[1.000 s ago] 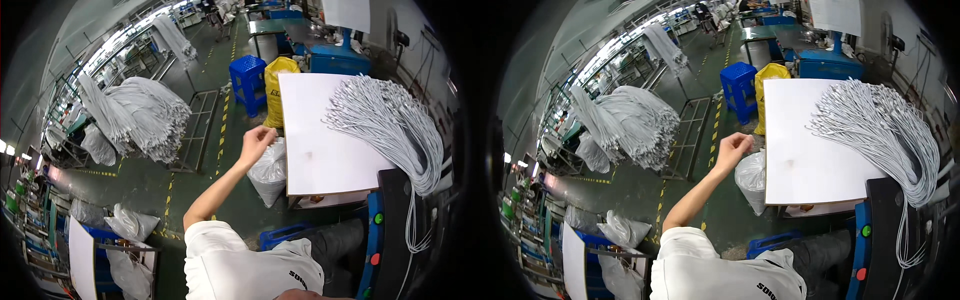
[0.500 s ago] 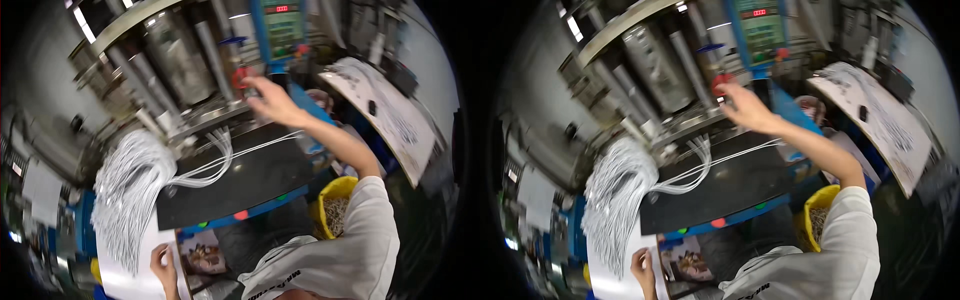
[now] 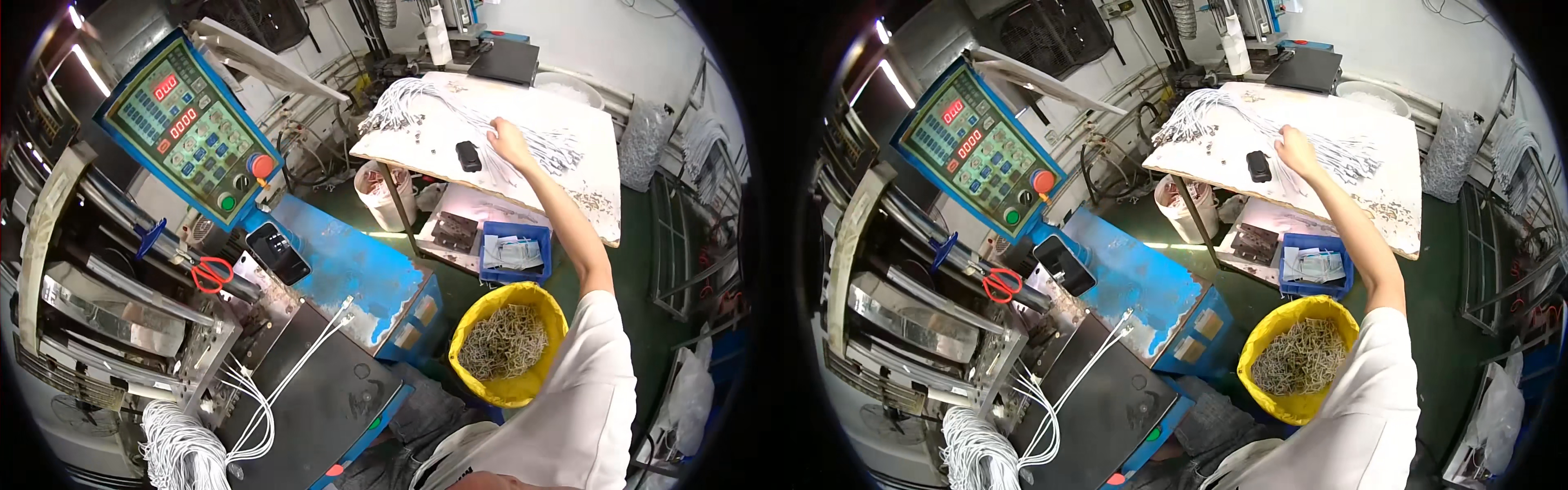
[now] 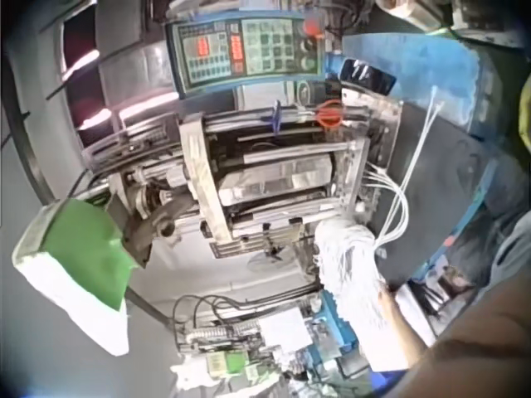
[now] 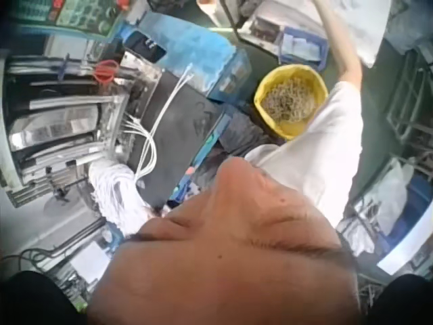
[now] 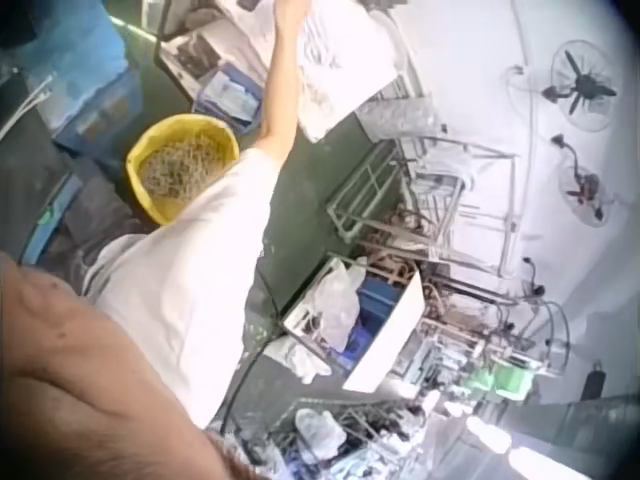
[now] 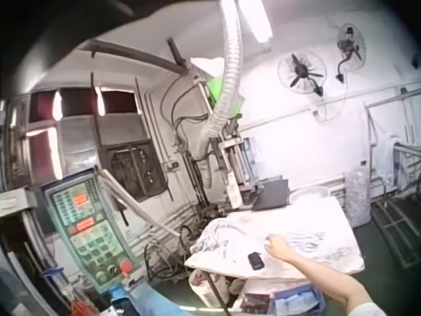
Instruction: The person inserts cable ends into a metal fixture, loads them into a molding machine to press them, and gathers and arranges bundles of cables on the workstation.
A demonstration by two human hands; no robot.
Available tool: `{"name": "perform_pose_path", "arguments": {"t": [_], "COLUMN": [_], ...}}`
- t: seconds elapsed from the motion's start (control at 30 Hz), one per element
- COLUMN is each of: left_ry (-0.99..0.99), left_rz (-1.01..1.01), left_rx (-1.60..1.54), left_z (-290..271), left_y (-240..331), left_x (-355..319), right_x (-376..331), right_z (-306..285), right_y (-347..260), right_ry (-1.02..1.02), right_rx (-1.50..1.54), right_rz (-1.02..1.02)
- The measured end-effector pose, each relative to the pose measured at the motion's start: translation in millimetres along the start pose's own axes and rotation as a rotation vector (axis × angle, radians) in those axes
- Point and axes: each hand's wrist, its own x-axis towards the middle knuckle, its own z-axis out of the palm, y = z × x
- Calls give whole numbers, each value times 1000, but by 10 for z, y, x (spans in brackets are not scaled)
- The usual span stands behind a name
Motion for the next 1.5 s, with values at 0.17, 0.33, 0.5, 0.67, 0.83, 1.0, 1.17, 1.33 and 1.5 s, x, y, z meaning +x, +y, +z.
{"name": "perform_pose_path", "arguments": {"t": [0.17, 0.33, 0.5, 0.67, 0.83, 1.0, 1.17, 1.33, 1.5], "left_ry": [41, -24, -34, -58, -20, 7, -4, -27, -1], "left_rz": [-31, 37, 36, 16, -56, -108, -129, -173, -264], "left_rx": [49, 78, 105, 75, 67, 71, 74, 68, 38], "left_z": [-38, 276, 415, 732, 756, 681, 508, 388, 247], "left_y": [457, 1024, 1338, 1470, 1410, 1327, 1167, 871, 482], "left_x": [28, 425, 482, 457, 282, 160, 126, 93, -99], "right_x": [41, -132, 465, 951, 1001, 981, 941, 236, -563], "right_z": [256, 880, 329, 116, 489, 921, 816, 534, -412], "right_y": [-885, -290, 151, 1806, 1548, 474, 505, 481, -65], "right_ry": [-382, -236, 234, 135, 46, -165, -305, -433, -732], "right_rx": [-211, -447, -457, -485, -410, -222, -351, -223, -356], "right_rz": [45, -87, -58, 0, -23, 128, 74, -12, -31]}}
